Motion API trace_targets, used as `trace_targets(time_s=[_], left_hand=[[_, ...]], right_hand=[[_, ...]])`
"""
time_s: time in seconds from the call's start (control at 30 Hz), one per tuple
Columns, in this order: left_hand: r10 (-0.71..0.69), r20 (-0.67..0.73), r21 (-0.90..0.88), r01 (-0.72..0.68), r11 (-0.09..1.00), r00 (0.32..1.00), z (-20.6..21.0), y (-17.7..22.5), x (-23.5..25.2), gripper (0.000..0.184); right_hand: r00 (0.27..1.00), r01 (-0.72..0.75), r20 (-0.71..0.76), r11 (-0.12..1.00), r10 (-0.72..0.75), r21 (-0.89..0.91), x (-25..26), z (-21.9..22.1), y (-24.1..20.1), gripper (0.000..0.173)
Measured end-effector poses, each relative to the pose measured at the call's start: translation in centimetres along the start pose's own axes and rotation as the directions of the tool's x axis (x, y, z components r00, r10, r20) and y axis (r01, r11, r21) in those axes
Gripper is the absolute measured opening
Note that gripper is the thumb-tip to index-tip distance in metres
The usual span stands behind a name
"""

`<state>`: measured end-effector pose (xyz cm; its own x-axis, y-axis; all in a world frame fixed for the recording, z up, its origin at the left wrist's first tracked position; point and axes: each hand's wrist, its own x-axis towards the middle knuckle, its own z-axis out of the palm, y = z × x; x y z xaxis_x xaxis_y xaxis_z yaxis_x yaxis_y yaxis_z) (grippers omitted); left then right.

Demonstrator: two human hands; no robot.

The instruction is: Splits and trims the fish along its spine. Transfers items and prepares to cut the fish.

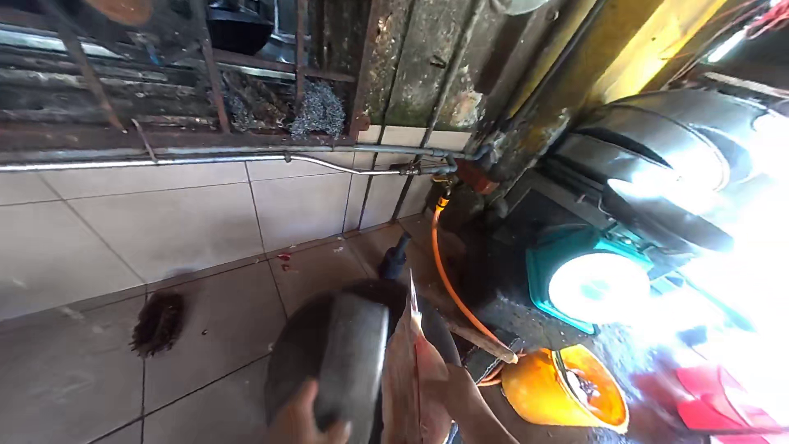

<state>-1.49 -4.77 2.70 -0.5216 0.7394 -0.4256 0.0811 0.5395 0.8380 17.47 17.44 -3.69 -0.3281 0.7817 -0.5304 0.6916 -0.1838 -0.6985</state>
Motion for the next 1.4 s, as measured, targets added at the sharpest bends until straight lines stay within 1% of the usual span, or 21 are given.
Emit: trace_targets(time_s=[0.03, 0.1, 0.23, 0.3, 0.33, 0.43, 0.47, 0.53, 0.6, 0.7, 0.77, 0.83, 0.9, 0.93, 1.0, 1.03, 1.1, 1.17, 1.23, 1.33, 1.4], left_hand=[[-0.022, 0.016, 0.009, 0.022, 1.000, 1.000, 1.2, 1.4, 1.6, 0.051], [-0.076, 0.051, 0.006, 0.075, 0.997, 0.996, 3.4, 3.8, 4.4, 0.049], [-0.155, 0.102, -0.003, 0.156, 0.988, 0.983, 6.9, 5.3, 9.1, 0.045], [-0.192, 0.088, 0.036, 0.189, 0.981, 0.977, 7.7, 4.9, 10.3, 0.044], [-0.212, 0.073, 0.041, 0.209, 0.977, 0.975, 8.0, 4.4, 10.5, 0.044], [-0.288, 0.019, 0.135, 0.283, 0.950, 0.957, 8.4, 3.2, 10.2, 0.046], [-0.303, 0.017, 0.121, 0.299, 0.946, 0.953, 8.6, 2.5, 10.0, 0.046], [-0.301, 0.008, 0.067, 0.300, 0.952, 0.954, 8.7, 1.6, 9.3, 0.044], [-0.290, -0.036, 0.093, 0.292, 0.952, 0.956, 8.6, 2.0, 8.1, 0.041], [-0.242, -0.056, 0.177, 0.248, 0.952, 0.969, 8.3, 4.1, 6.3, 0.045], [-0.205, -0.045, 0.229, 0.210, 0.950, 0.978, 8.3, 5.4, 5.1, 0.045], [-0.204, -0.019, 0.275, 0.201, 0.940, 0.979, 8.5, 6.2, 4.4, 0.042], [-0.234, 0.011, 0.285, 0.221, 0.933, 0.972, 8.9, 6.3, 4.2, 0.042], [-0.255, 0.029, 0.281, 0.237, 0.930, 0.967, 9.0, 6.2, 4.4, 0.043], [-0.308, 0.079, 0.289, 0.274, 0.917, 0.948, 9.2, 5.8, 5.2, 0.045], [-0.333, 0.097, 0.304, 0.291, 0.907, 0.938, 9.1, 5.7, 5.6, 0.046], [-0.390, 0.100, 0.369, 0.330, 0.869, 0.915, 8.7, 6.2, 6.1, 0.047], [-0.457, 0.135, 0.402, 0.373, 0.836, 0.879, 8.0, 7.5, 6.3, 0.051], [-0.484, 0.144, 0.413, 0.392, 0.822, 0.863, 7.8, 8.5, 6.3, 0.050], [-0.485, 0.136, 0.416, 0.394, 0.820, 0.864, 8.3, 8.9, 6.1, 0.047], [-0.461, 0.134, 0.405, 0.377, 0.833, 0.877, 8.7, 9.2, 5.8, 0.046]], right_hand=[[1.000, 0.005, -0.013, 0.995, -0.004, 0.099, 0.1, 0.3, 0.5, 0.028], [0.999, 0.041, -0.013, 0.983, -0.039, 0.180, 0.5, 0.6, 0.8, 0.024], [0.995, 0.065, 0.066, 0.987, -0.075, 0.148, 1.1, 0.1, 0.2, 0.016], [0.992, 0.064, 0.098, 0.981, -0.083, 0.181, 1.4, -0.2, 0.6, 0.016], [0.991, 0.058, 0.105, 0.968, -0.086, 0.244, 1.4, -0.4, 1.1, 0.017], [0.991, -0.023, 0.122, 0.845, -0.050, 0.534, 0.9, -1.2, 2.8, 0.022], [0.990, -0.053, 0.137, 0.813, -0.033, 0.579, 0.8, -1.4, 3.1, 0.021], [0.984, -0.083, 0.175, 0.794, -0.030, 0.602, 1.1, -1.6, 3.0, 0.018], [0.973, -0.101, 0.225, 0.794, -0.047, 0.600, 1.4, -1.5, 3.1, 0.018], [0.962, -0.082, 0.263, 0.837, -0.075, 0.541, 1.8, -1.9, 3.1, 0.017], [0.967, -0.006, 0.232, 0.902, -0.105, 0.431, 1.9, -2.2, 3.0, 0.018], [0.968, 0.142, 0.166, 0.957, -0.188, 0.252, 2.2, -2.5, 2.8, 0.028], [0.954, 0.278, 0.085, 0.954, -0.288, 0.111, 2.8, -2.7, 2.4, 0.028], [0.949, 0.302, 0.071, 0.950, -0.308, 0.080, 3.0, -2.8, 1.9, 0.026], [0.951, 0.288, 0.097, 0.955, -0.293, 0.069, 3.6, -2.8, 0.9, 0.023], [0.953, 0.266, 0.126, 0.960, -0.276, 0.090, 4.0, -2.7, 0.6, 0.019], [0.951, 0.227, 0.158, 0.949, -0.264, 0.219, 4.4, -2.2, 0.8, 0.011], [0.956, 0.195, 0.133, 0.903, -0.262, 0.384, 4.3, -1.7, 1.4, 0.014], [0.963, 0.149, 0.122, 0.854, -0.239, 0.498, 4.2, -1.4, 1.8, 0.018], [0.972, 0.069, 0.136, 0.787, -0.192, 0.613, 4.2, -1.5, 2.5, 0.021], [0.968, 0.049, 0.155, 0.755, -0.197, 0.653, 4.4, -1.6, 2.8, 0.024]])
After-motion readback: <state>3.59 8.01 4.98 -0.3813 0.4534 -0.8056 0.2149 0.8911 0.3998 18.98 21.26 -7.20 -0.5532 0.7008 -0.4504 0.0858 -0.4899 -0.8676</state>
